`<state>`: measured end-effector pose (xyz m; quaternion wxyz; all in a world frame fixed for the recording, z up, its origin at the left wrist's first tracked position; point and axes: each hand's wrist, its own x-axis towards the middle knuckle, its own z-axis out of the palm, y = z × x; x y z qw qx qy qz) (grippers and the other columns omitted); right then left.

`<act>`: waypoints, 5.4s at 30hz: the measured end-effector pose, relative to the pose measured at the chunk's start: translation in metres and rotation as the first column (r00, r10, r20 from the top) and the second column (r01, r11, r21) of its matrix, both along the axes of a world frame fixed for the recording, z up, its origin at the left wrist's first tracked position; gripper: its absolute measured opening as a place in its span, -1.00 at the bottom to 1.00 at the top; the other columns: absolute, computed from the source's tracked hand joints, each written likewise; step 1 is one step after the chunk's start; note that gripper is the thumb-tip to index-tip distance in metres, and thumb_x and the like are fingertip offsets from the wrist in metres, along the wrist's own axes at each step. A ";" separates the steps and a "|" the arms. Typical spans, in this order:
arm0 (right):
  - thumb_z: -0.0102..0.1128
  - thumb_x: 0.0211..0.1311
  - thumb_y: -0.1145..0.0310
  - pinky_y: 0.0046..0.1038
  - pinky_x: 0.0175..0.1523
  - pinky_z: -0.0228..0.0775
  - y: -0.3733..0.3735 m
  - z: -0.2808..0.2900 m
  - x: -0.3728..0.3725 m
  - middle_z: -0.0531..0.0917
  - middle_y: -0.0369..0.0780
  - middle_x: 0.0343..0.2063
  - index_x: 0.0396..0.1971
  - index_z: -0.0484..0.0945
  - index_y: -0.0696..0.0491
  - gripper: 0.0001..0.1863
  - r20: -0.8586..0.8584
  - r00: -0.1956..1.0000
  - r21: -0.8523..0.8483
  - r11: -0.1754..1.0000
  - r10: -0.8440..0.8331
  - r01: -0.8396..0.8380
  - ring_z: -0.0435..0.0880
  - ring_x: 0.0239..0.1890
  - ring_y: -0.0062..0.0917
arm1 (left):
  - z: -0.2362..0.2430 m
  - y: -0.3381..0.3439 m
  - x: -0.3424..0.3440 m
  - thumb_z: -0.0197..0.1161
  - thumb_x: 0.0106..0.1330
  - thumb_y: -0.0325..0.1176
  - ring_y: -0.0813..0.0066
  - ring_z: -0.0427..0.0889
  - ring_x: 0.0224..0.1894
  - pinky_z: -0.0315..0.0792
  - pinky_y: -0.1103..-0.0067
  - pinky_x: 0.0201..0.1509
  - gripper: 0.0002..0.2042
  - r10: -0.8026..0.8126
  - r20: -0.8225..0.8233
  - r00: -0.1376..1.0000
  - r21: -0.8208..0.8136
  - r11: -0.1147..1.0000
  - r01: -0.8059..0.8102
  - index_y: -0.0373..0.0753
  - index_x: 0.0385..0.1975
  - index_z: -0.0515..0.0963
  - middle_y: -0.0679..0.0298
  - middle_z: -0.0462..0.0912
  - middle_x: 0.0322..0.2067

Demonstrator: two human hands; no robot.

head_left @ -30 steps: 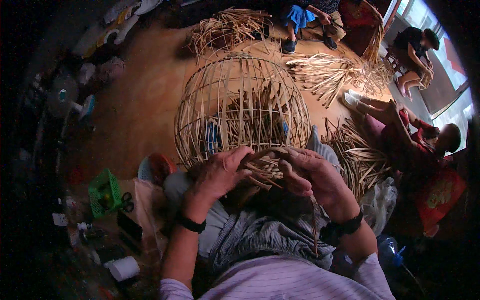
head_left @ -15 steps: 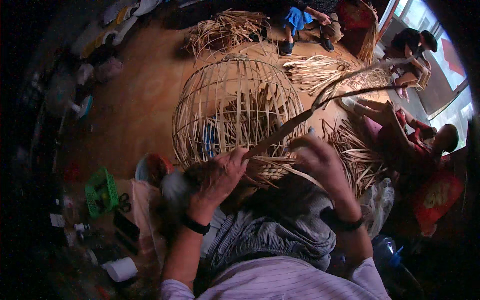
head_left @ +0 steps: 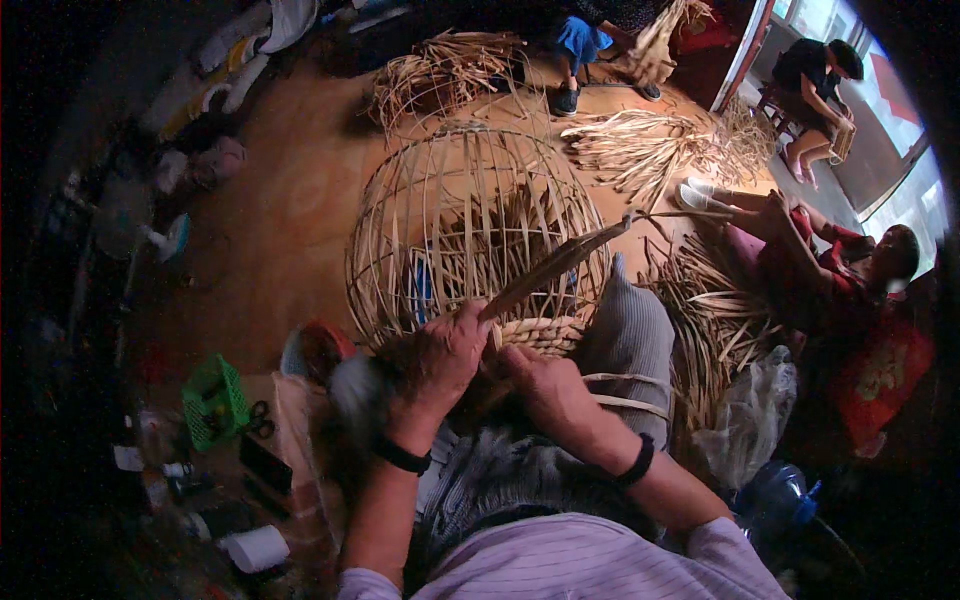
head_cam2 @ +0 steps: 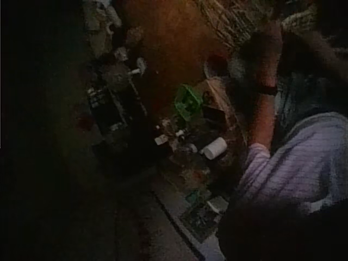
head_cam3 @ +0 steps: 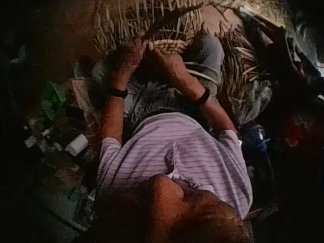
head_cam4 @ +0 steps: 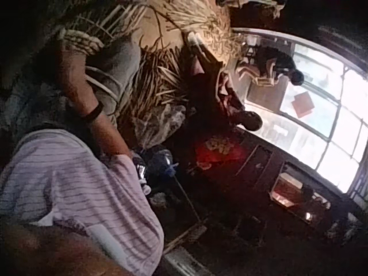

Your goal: Weaving a large bamboo or wicker basket.

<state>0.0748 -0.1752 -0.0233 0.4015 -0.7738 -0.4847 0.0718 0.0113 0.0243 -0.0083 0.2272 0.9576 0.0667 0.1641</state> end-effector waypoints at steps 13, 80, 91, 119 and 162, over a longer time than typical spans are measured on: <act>0.36 0.49 0.25 -0.33 -0.05 0.59 0.033 0.012 0.057 0.76 -0.05 -0.23 -0.02 0.61 0.23 -0.67 -0.577 0.814 0.205 0.977 0.067 0.065 0.73 -0.23 -0.37 | 0.012 -0.008 0.007 0.09 0.40 -0.59 -0.19 0.73 -0.13 0.61 0.12 -0.06 -0.83 -0.032 0.031 0.999 0.106 0.994 0.029 -0.31 -0.06 0.48 -0.13 0.71 -0.25; 0.43 0.07 0.48 -0.10 -0.09 0.54 0.049 0.045 0.093 0.65 -0.01 -0.27 -0.20 0.61 0.13 -0.72 0.132 0.968 0.186 0.954 0.213 -0.235 0.62 -0.18 0.03 | 0.008 -0.033 -0.028 0.11 0.31 -0.51 -0.04 0.50 0.26 0.33 0.15 0.52 -0.56 -0.022 0.018 1.000 0.297 0.955 0.016 -0.42 0.20 0.55 -0.06 0.57 0.08; 0.51 0.21 0.41 -0.16 -0.11 0.57 0.037 0.051 0.089 0.61 -0.12 -0.29 -0.13 0.67 0.02 -0.75 0.141 0.963 0.152 0.956 0.229 -0.250 0.64 -0.20 -0.09 | 0.020 -0.032 -0.010 0.23 0.25 -0.50 -0.02 0.58 0.15 0.39 0.16 0.38 -0.55 -0.010 0.035 0.999 0.152 0.988 0.005 -0.38 0.18 0.57 -0.01 0.64 0.00; 0.25 0.28 0.38 -0.08 -0.29 0.56 0.031 -0.005 0.059 0.62 -0.04 -0.08 0.12 0.44 0.13 -0.57 0.300 0.951 0.021 0.996 0.073 -0.083 0.72 -0.29 -0.01 | 0.011 -0.022 0.007 0.41 0.26 -0.52 -0.15 0.66 -0.06 0.56 0.15 0.06 -0.79 0.193 0.204 0.960 -0.131 0.977 -0.168 -0.35 -0.14 0.60 -0.04 0.68 -0.17; 0.44 0.35 0.55 -0.54 -0.09 0.54 -0.002 0.013 0.065 0.71 -0.37 -0.29 -0.17 0.61 0.12 -0.83 -0.833 0.527 0.330 0.916 0.169 0.228 0.61 -0.18 -0.72 | 0.021 -0.010 0.002 0.42 0.29 -0.51 0.28 0.64 0.01 0.55 0.38 0.02 -0.93 0.201 0.225 0.953 -0.447 0.891 -0.082 -0.31 -0.30 0.68 0.17 0.63 -0.09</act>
